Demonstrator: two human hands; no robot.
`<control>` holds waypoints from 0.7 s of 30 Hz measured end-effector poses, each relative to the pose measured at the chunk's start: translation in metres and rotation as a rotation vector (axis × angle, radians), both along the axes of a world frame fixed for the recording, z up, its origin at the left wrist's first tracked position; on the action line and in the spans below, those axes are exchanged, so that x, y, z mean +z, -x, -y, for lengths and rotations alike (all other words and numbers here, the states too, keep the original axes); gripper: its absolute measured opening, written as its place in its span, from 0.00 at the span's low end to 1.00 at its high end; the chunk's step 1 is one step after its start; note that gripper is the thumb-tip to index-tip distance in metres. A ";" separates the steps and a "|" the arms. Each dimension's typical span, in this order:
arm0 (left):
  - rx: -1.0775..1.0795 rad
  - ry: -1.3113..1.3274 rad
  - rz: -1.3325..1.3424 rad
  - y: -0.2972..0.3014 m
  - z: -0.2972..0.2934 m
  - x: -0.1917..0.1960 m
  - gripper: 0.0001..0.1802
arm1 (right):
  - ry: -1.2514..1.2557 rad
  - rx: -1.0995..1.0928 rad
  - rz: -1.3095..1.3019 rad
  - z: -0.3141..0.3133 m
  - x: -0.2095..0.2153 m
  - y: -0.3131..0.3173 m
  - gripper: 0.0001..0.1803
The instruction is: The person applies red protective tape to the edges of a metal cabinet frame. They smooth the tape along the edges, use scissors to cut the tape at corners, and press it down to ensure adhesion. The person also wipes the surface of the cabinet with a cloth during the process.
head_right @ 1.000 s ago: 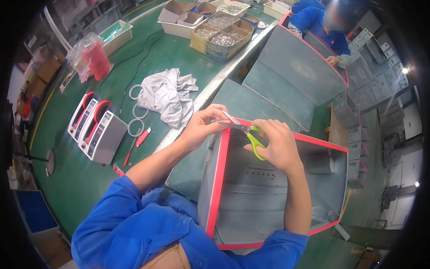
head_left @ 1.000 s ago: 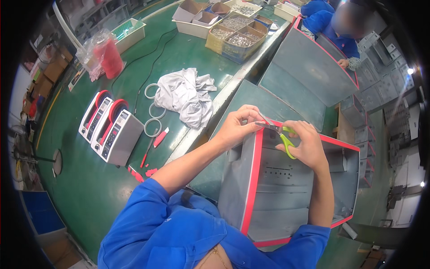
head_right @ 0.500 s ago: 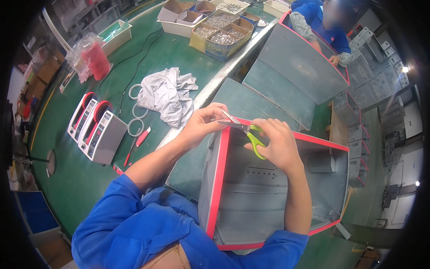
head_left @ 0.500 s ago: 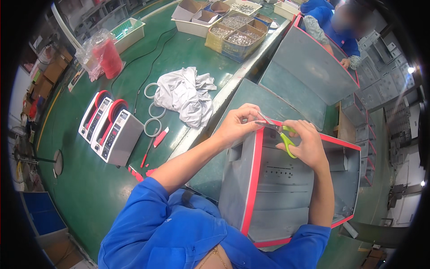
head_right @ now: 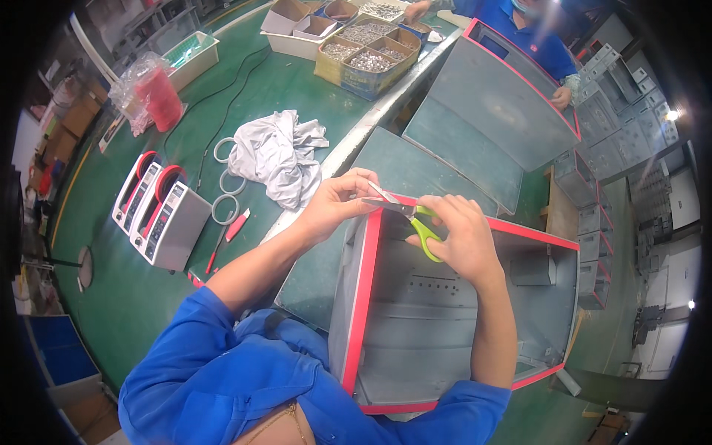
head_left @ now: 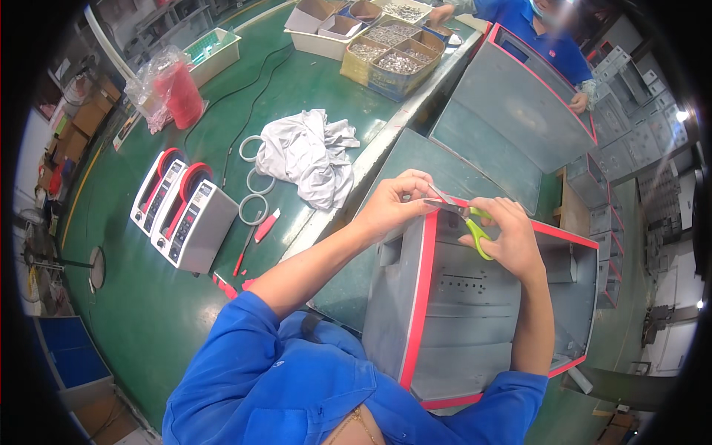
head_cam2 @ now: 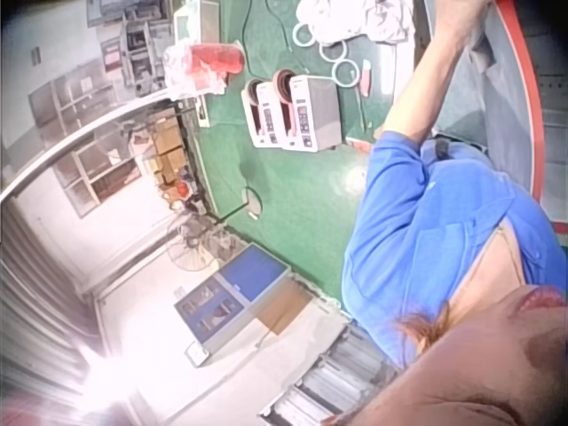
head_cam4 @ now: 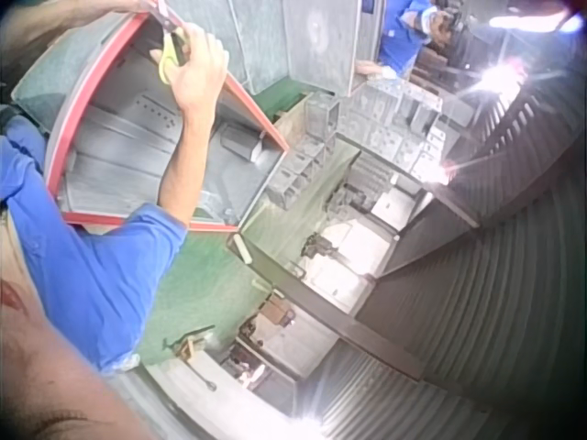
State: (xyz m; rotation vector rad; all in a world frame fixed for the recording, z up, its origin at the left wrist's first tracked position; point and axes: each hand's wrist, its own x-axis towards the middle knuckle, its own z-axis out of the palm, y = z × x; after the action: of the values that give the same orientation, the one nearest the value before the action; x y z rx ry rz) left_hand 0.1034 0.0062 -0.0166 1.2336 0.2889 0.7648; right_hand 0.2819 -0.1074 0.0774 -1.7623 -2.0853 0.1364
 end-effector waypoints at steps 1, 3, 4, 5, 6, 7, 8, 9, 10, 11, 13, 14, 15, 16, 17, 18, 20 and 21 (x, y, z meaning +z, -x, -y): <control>0.003 -0.005 -0.006 0.000 0.000 0.000 0.06 | -0.002 0.000 0.005 0.000 0.000 0.000 0.24; 0.008 -0.015 -0.017 0.000 0.000 0.000 0.06 | -0.004 -0.001 0.015 0.000 -0.001 -0.001 0.24; 0.008 -0.015 -0.021 0.000 0.000 0.000 0.06 | -0.008 -0.001 0.017 0.000 -0.001 -0.001 0.24; 0.009 -0.014 -0.025 -0.001 0.000 0.000 0.06 | -0.012 -0.001 0.018 0.000 -0.002 -0.001 0.24; 0.010 -0.014 -0.029 -0.001 0.000 0.000 0.07 | -0.016 -0.001 0.020 0.000 -0.002 -0.001 0.24; 0.008 -0.007 -0.027 0.000 0.000 0.001 0.07 | -0.017 0.002 0.021 0.000 -0.002 -0.001 0.24; 0.006 0.000 -0.026 0.000 0.000 0.001 0.06 | -0.019 0.004 0.022 0.000 -0.002 -0.001 0.24; 0.005 0.007 -0.024 0.000 0.000 0.001 0.06 | -0.021 0.007 0.023 0.000 -0.002 -0.002 0.24; 0.005 0.013 -0.023 0.000 0.000 0.001 0.06 | -0.018 0.006 0.024 0.000 -0.003 -0.002 0.24; 0.006 0.019 -0.023 0.000 0.001 0.001 0.06 | -0.015 0.005 0.025 0.000 -0.003 -0.001 0.24; 0.006 0.023 -0.018 0.000 0.001 0.001 0.06 | -0.007 -0.002 0.023 0.000 -0.003 -0.001 0.25; 0.008 0.022 -0.015 0.000 0.001 0.001 0.06 | -0.001 -0.005 0.019 0.000 -0.003 -0.001 0.27; 0.011 0.020 -0.013 0.000 0.001 0.000 0.06 | 0.004 -0.008 0.013 0.000 -0.003 -0.001 0.28; 0.011 0.016 -0.003 -0.001 0.001 0.000 0.06 | -0.006 -0.003 0.008 0.000 -0.003 -0.001 0.27; 0.010 0.013 0.008 -0.001 0.001 -0.001 0.06 | -0.017 0.002 0.002 -0.001 -0.003 -0.001 0.26; 0.010 0.011 0.018 -0.001 0.002 -0.001 0.06 | -0.026 0.007 -0.004 -0.001 -0.003 0.000 0.24; 0.013 0.046 0.039 -0.001 0.003 0.002 0.07 | -0.020 0.004 0.004 -0.001 -0.004 -0.001 0.24; 0.013 0.064 0.049 -0.001 0.003 0.004 0.08 | -0.017 0.002 0.009 -0.001 -0.004 -0.001 0.24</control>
State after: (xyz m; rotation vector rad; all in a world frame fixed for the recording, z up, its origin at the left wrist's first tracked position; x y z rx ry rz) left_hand 0.1044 0.0030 -0.0129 1.1521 0.2793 0.7904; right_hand 0.2831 -0.1065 0.0736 -1.7537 -2.0885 0.1113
